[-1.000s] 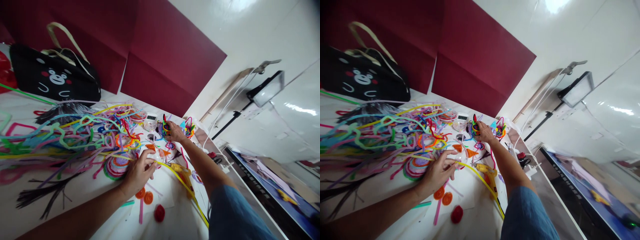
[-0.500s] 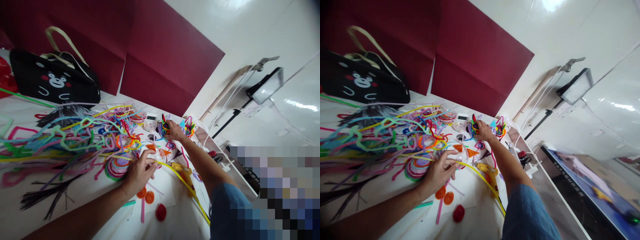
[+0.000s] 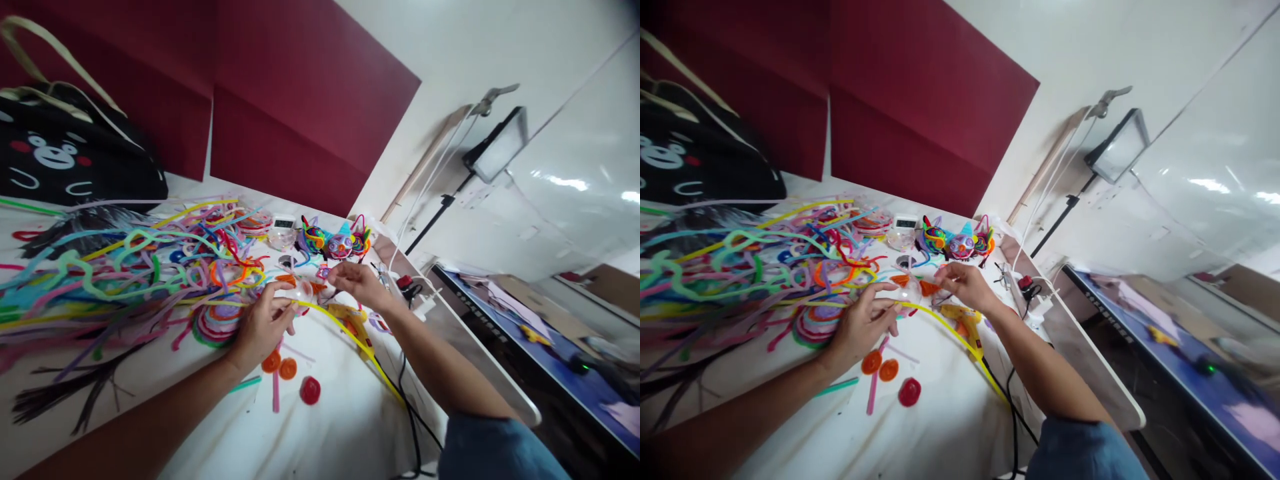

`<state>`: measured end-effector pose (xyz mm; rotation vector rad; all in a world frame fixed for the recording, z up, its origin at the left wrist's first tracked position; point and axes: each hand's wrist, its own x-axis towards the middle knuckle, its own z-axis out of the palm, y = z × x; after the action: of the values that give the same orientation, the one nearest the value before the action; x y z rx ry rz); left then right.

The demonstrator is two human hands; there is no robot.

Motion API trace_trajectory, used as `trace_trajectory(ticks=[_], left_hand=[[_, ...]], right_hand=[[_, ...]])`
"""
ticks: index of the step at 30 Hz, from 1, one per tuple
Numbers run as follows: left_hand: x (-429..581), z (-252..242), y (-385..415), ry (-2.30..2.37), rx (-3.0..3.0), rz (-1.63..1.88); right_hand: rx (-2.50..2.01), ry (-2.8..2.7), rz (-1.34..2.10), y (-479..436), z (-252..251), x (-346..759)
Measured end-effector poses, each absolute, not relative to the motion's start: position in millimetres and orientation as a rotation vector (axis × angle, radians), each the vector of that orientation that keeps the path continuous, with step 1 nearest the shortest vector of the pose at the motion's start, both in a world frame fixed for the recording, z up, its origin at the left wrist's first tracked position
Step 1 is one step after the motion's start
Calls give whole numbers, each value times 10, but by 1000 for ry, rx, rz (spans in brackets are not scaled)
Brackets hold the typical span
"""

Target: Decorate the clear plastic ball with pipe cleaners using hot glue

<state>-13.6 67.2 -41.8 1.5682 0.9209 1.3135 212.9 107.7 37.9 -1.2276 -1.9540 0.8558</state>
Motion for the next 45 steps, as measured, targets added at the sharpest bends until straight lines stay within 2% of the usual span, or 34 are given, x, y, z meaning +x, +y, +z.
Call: trace_trajectory(ticks=[3,10,23,29,38,45], left_hand=[[-138,-383,664,922,1540,1302],[-129,-312,622,912,1501,1288],[-127,-286,598,850,1507,1217],[-131,-335,636,875,1490,1198],[-113,-271,619,901,1390,1190],[-95,-274,615,926,1351,1166]], right_hand=[[-1214,-1795,1179,747,284,2055],[-1225,-1344,1624,436,215,1843],[-1158,-1112,1414,199,206,1693],[-1186,-1204,1095,146,170,1679],[-1101,-1799,-5,116,-36,1668],[-1055,-1972,-348,108,-119,1674]])
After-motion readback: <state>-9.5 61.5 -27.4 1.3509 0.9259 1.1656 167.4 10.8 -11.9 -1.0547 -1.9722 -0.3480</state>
